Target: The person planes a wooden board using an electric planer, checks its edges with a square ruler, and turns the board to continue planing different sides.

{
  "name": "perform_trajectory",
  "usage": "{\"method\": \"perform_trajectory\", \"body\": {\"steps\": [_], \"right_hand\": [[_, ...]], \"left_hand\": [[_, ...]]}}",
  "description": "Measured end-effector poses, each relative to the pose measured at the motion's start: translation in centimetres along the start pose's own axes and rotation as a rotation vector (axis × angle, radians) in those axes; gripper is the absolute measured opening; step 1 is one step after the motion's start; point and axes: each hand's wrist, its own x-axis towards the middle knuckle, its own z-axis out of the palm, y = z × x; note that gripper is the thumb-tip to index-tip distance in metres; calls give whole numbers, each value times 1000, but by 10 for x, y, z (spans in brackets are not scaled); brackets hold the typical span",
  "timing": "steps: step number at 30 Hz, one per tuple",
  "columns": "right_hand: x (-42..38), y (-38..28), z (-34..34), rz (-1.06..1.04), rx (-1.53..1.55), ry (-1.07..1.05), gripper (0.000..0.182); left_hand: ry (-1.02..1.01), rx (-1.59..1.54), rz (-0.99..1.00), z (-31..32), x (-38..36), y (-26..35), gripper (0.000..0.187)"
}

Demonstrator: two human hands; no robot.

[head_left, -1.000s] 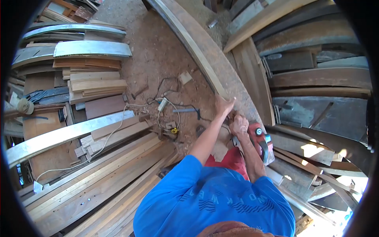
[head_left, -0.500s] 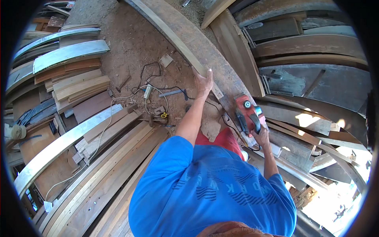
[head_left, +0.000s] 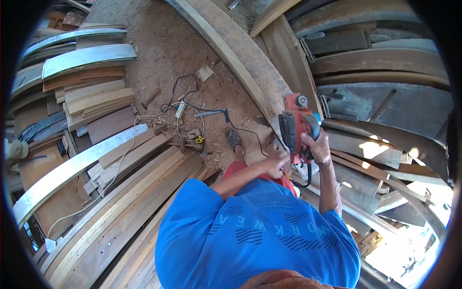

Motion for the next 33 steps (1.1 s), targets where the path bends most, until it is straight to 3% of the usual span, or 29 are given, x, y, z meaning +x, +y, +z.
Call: {"method": "perform_trajectory", "body": {"steps": [1,2,3,4,6,8,10,14,20,23,27,31,33], "right_hand": [[7,-12,10,-32,32,-24,38],[13,-25,21,-63,64,-50,43],[20,-39,31,-97,44,-93,52],[29,-44,41,-117,39,-113,52],[52,-52,56,-91,24,-174,51],[76,-47,70,-90,-3,-222,46],[86,-65,80,11,-45,-300,46],[108,-48,99,-101,-120,-273,47],[171,-75,141,-209,-200,-232,45],[224,-101,175,-230,-231,-187,42],[308,-145,223,-350,-285,-182,50],[376,-209,257,-314,-370,-277,50],[431,-204,273,-315,-239,-342,49]], "left_hand": [[127,-130,198,14,-1,9,71],[40,-153,259,36,-3,4,57],[-190,-169,134,47,3,0,45],[-161,-312,-70,41,-5,6,36],[-158,-403,-213,17,-21,-6,28],[117,-302,-424,15,-51,-26,24],[224,-238,-498,-17,-88,-39,18],[336,-159,-797,3,-147,-96,26],[457,-256,-1028,-9,-164,-81,27],[492,-459,-1065,-9,-153,-87,30],[668,-441,-1075,-18,-131,-94,25],[798,-540,-1019,-65,-121,-86,18],[913,-488,-954,-68,-124,-93,19]]}}
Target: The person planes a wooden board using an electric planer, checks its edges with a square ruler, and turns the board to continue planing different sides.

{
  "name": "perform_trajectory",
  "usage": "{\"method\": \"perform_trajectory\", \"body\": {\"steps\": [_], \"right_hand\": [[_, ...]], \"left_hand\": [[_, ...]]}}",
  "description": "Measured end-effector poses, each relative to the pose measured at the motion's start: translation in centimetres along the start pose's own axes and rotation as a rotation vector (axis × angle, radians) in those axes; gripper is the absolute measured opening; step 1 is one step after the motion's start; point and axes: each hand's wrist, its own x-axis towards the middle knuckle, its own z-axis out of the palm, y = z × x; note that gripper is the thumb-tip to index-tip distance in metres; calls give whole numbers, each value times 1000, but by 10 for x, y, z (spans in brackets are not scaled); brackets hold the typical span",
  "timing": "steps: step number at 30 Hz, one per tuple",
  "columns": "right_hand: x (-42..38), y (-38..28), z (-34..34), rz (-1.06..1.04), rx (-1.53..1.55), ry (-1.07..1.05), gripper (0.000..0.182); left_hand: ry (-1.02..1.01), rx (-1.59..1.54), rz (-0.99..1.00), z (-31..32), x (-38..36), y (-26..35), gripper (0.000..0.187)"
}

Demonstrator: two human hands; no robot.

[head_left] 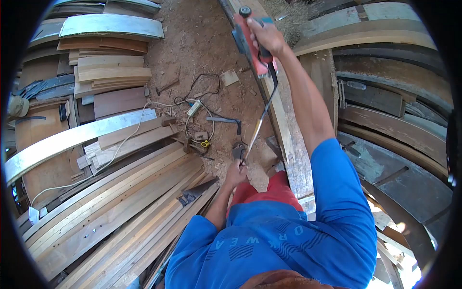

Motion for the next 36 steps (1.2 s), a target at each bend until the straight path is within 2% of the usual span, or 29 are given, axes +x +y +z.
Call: {"method": "perform_trajectory", "body": {"steps": [1,3,7,8,11,12,14,17,19,22,24,28,31,32,33,35,36], "right_hand": [[7,5,0,-14,49,-4,48],[7,13,-1,-31,144,-5,45],[-78,4,-10,76,-25,43,43],[-106,6,-12,73,-19,45,45],[-208,25,-20,18,-176,17,56],[-244,43,-22,68,-191,30,53],[-317,53,-27,40,-174,41,42],[-378,73,-27,106,-48,25,39],[-383,64,-24,125,-32,46,39],[-344,56,-18,91,-112,86,37],[-296,40,-13,-48,-171,123,36],[-196,33,-8,64,-64,67,43],[-194,9,-20,117,-27,149,47],[-207,7,-28,148,72,167,46],[-227,1,-37,78,255,166,46],[-269,0,-58,73,320,152,47],[-291,3,-65,84,293,182,46]], "left_hand": [[40,-19,39,-2,-1,-3,19],[19,16,-19,-8,-2,-9,21],[-69,105,-152,-3,-11,-43,25],[-137,211,-188,-11,-15,-27,27],[-239,316,-187,5,-27,-69,27],[-299,319,-184,6,-29,-73,26],[-420,328,-183,7,-33,-78,26],[-485,384,-148,10,-36,-81,26],[-494,423,-146,14,-35,-83,27],[-459,395,-167,14,-25,-73,27],[-400,361,-195,7,-22,-63,28],[-252,281,-180,-3,-27,-40,28],[-203,195,-157,-7,-15,-41,31],[-209,164,-173,-6,-22,-47,33],[-247,151,-149,-7,-24,-46,36],[-320,126,-84,-11,-20,-35,41],[-356,-49,9,3,-10,-68,54]]}}
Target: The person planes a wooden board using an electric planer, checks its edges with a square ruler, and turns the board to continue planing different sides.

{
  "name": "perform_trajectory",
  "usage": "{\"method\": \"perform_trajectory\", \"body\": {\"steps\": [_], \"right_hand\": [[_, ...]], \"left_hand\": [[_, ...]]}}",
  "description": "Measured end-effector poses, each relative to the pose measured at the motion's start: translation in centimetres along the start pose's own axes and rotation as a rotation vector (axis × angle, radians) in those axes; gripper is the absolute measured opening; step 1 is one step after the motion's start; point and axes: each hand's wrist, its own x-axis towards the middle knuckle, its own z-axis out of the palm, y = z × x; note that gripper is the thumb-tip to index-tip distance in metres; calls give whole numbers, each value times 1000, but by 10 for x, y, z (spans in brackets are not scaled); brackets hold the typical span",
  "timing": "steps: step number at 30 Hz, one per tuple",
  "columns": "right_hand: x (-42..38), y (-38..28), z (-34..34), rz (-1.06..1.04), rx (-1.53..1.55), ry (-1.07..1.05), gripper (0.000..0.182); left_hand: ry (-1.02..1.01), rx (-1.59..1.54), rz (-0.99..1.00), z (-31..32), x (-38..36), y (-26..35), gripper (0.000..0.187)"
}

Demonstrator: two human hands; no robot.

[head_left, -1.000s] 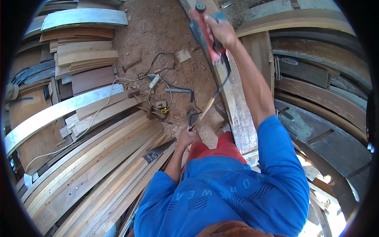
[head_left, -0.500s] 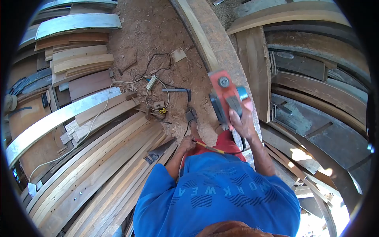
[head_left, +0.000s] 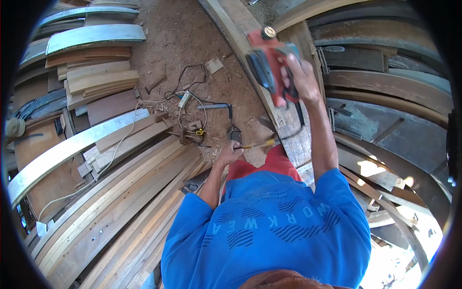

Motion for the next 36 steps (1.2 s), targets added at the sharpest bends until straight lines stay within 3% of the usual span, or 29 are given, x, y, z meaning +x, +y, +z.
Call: {"method": "perform_trajectory", "body": {"steps": [3,5,7,8,13,16,19,22,25,31,32,35,36], "right_hand": [[-61,19,-38,19,-159,60,46],[-98,49,-70,37,-370,28,46],[-138,68,-79,99,-356,148,48],[-156,88,-91,143,-374,177,49],[-239,173,-135,325,-361,306,51],[-277,209,-152,358,-367,289,49],[-294,240,-164,420,-309,268,43],[-310,264,-169,491,-253,317,43],[-310,261,-171,495,-237,307,48],[-307,258,-174,500,-217,256,51],[-306,253,-179,577,-258,209,51],[-293,227,-171,367,-927,328,51],[-275,172,-156,485,-928,318,53]], "left_hand": [[43,-243,-42,5,18,29,68],[77,-242,26,8,54,30,75],[143,-187,71,9,87,47,81],[191,-133,87,9,97,72,82],[116,-631,-65,19,111,210,92],[254,-386,254,44,145,211,94],[272,-234,210,56,145,227,101],[138,-730,221,62,156,215,91],[-27,-1038,74,43,159,198,84],[-66,-787,59,26,143,207,86],[-78,-764,68,26,140,208,87],[-56,-673,22,32,134,197,92],[-39,-639,-3,38,134,189,94]]}}
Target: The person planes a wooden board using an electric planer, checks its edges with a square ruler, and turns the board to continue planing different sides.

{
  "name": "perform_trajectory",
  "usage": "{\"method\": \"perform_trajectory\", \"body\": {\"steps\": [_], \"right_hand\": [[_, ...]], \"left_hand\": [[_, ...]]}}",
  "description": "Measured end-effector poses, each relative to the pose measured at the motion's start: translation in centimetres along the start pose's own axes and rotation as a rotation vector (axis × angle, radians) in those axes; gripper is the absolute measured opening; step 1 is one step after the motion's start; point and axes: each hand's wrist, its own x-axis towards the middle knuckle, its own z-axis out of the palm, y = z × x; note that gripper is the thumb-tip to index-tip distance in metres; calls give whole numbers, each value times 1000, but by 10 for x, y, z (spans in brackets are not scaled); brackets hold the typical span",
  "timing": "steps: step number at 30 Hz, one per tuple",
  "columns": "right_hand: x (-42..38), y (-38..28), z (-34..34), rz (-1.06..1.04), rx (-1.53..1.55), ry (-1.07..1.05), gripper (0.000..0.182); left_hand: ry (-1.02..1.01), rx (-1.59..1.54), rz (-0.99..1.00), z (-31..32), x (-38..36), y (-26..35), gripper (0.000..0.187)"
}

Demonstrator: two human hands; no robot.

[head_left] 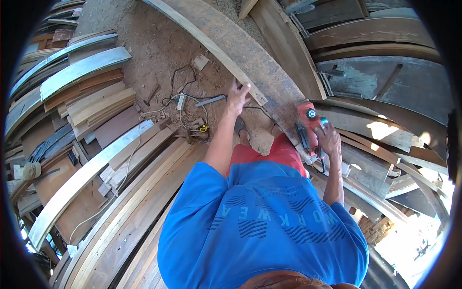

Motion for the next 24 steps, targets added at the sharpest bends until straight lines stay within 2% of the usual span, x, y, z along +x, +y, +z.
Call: {"method": "perform_trajectory", "body": {"steps": [3,5,7,8,9,11,13,16,17,18,24], "right_hand": [[21,-36,-14,-46,180,128,52],[44,-63,-11,-183,188,127,50],[68,-97,6,-290,149,79,52],[69,-127,4,-242,119,34,55],[76,-145,11,-292,120,2,57],[91,-174,40,-384,119,-64,61],[98,-200,72,-425,6,-79,67],[101,-233,107,-350,-117,-142,74],[101,-239,113,-302,-150,-171,75],[99,-242,115,-283,-100,-139,70],[101,-234,128,-314,-68,-44,64]], "left_hand": [[-81,-31,-75,5,-16,-24,86],[-101,7,-180,18,-38,-17,89],[-127,-30,-138,24,-52,-24,93],[-153,80,-101,21,-49,-38,96],[-176,191,-70,13,-42,-60,100],[-167,571,70,-7,-33,-100,92],[-161,826,109,-22,-48,-113,84],[-158,743,-98,-39,-79,-91,77],[-130,755,-109,-47,-85,-89,75],[-102,766,-120,-60,-86,-99,73],[27,693,-80,-89,-90,-102,67]]}}
